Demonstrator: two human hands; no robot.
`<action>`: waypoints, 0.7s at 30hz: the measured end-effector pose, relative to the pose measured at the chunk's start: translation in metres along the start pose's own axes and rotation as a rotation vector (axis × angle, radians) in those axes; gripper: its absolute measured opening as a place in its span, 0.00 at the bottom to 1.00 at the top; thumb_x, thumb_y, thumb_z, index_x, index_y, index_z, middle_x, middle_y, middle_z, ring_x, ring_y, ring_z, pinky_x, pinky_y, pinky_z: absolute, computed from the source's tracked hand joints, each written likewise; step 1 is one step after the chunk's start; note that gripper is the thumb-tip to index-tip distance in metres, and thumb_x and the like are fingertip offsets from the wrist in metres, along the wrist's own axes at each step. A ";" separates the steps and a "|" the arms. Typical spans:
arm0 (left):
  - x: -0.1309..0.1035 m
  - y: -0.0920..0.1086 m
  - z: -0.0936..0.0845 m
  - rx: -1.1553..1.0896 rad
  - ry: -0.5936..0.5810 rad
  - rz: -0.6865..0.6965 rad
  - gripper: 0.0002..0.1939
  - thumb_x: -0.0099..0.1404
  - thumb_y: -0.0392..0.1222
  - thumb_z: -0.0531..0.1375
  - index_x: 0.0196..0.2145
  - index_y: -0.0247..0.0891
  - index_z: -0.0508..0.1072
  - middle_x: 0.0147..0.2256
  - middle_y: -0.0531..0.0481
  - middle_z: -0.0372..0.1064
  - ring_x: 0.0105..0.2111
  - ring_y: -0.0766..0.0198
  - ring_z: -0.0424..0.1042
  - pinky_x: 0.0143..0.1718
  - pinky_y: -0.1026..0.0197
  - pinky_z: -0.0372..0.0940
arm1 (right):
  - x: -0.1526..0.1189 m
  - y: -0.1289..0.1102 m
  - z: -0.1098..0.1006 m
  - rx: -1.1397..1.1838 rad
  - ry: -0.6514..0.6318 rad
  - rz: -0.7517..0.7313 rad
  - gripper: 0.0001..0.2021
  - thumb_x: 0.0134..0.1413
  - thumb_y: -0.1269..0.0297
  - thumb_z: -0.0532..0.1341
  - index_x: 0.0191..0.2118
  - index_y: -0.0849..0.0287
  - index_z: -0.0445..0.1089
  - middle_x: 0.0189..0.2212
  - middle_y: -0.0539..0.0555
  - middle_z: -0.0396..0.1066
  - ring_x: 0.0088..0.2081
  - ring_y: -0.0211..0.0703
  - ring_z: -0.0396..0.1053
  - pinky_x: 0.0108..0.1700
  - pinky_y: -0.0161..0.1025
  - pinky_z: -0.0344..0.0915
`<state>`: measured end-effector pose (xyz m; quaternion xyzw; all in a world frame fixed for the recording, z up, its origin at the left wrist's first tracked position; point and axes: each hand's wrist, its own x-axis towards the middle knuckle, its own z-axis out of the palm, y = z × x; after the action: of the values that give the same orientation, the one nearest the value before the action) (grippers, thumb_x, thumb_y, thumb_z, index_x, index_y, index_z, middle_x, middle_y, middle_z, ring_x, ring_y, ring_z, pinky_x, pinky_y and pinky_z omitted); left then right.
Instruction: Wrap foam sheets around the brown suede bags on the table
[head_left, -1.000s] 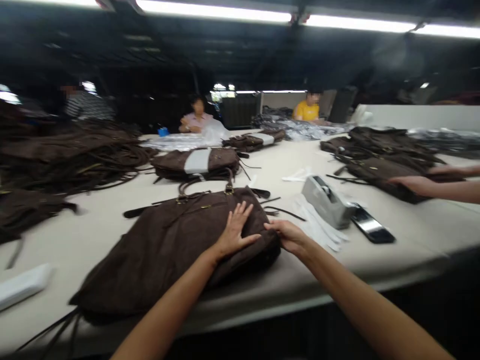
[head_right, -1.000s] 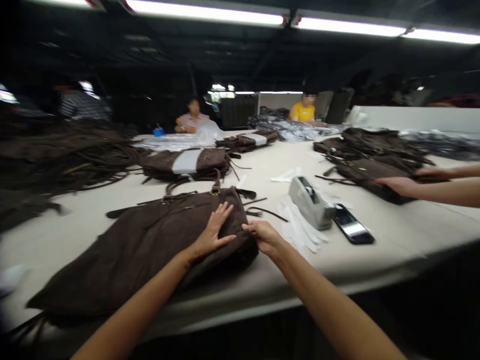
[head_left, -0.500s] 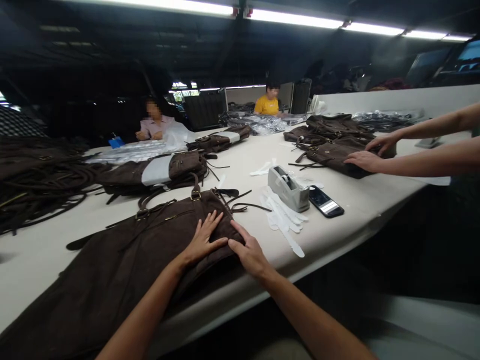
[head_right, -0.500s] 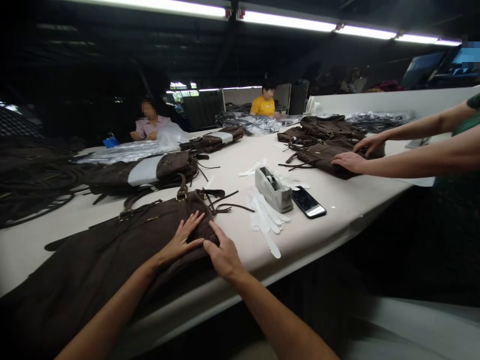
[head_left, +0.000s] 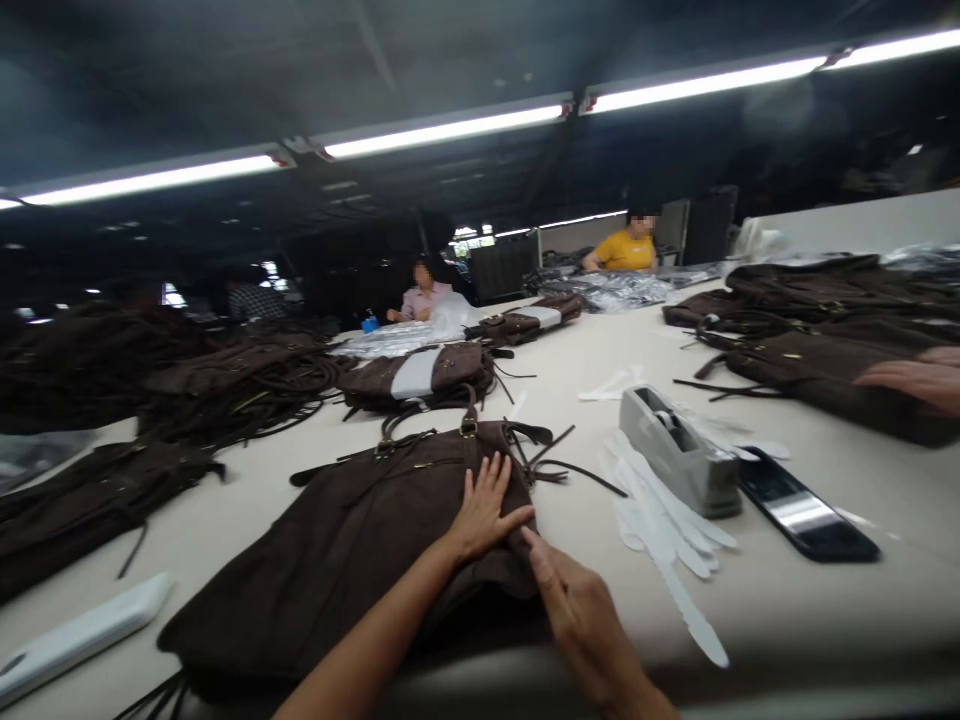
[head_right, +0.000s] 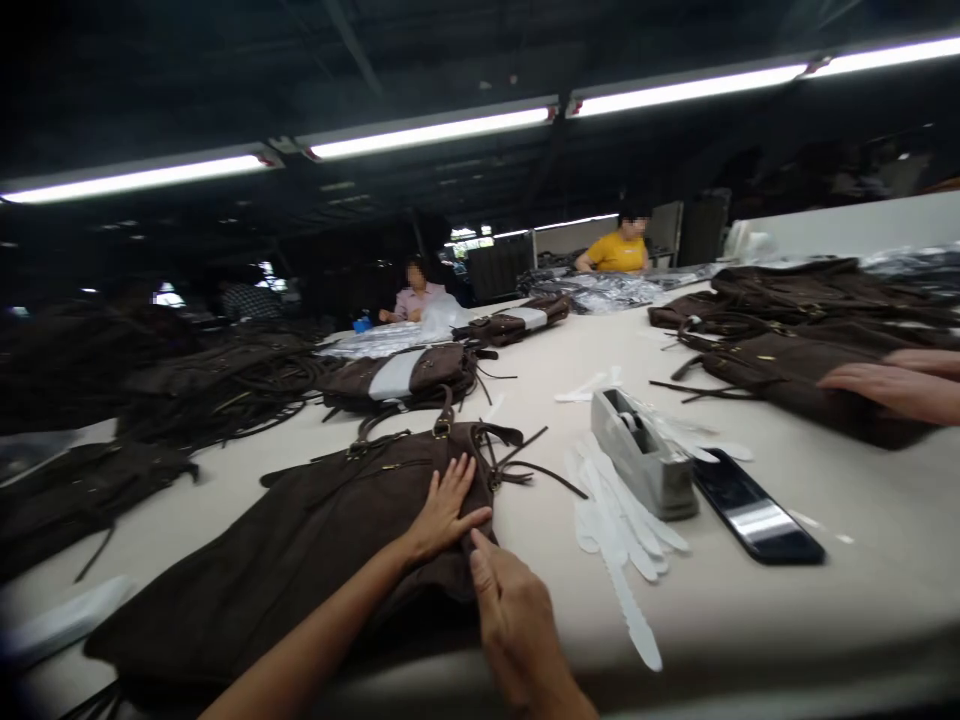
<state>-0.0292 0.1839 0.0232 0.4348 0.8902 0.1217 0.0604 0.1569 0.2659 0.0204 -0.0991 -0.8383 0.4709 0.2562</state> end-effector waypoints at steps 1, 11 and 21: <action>-0.001 0.000 -0.001 -0.006 -0.004 0.005 0.47 0.63 0.70 0.45 0.69 0.39 0.36 0.69 0.40 0.28 0.69 0.49 0.27 0.66 0.37 0.29 | 0.016 0.001 -0.009 -0.001 -0.003 0.031 0.21 0.67 0.58 0.47 0.54 0.57 0.72 0.49 0.57 0.74 0.51 0.50 0.71 0.53 0.45 0.68; -0.006 -0.003 -0.005 -0.144 0.003 0.016 0.52 0.60 0.74 0.47 0.69 0.39 0.35 0.69 0.40 0.27 0.69 0.50 0.26 0.66 0.37 0.25 | 0.190 0.036 0.018 -0.021 -0.459 0.200 0.11 0.45 0.78 0.56 0.24 0.61 0.76 0.23 0.56 0.74 0.24 0.43 0.70 0.28 0.36 0.66; 0.003 -0.017 0.011 -0.102 0.094 0.034 0.46 0.64 0.67 0.49 0.69 0.37 0.40 0.69 0.38 0.32 0.69 0.51 0.32 0.67 0.38 0.29 | 0.198 0.053 0.037 -0.345 -0.251 0.101 0.07 0.54 0.70 0.61 0.37 0.62 0.77 0.42 0.61 0.74 0.44 0.48 0.70 0.47 0.38 0.63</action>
<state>-0.0415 0.1775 0.0077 0.4398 0.8773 0.1881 0.0383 -0.0349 0.3476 0.0273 -0.1242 -0.9257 0.3414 0.1053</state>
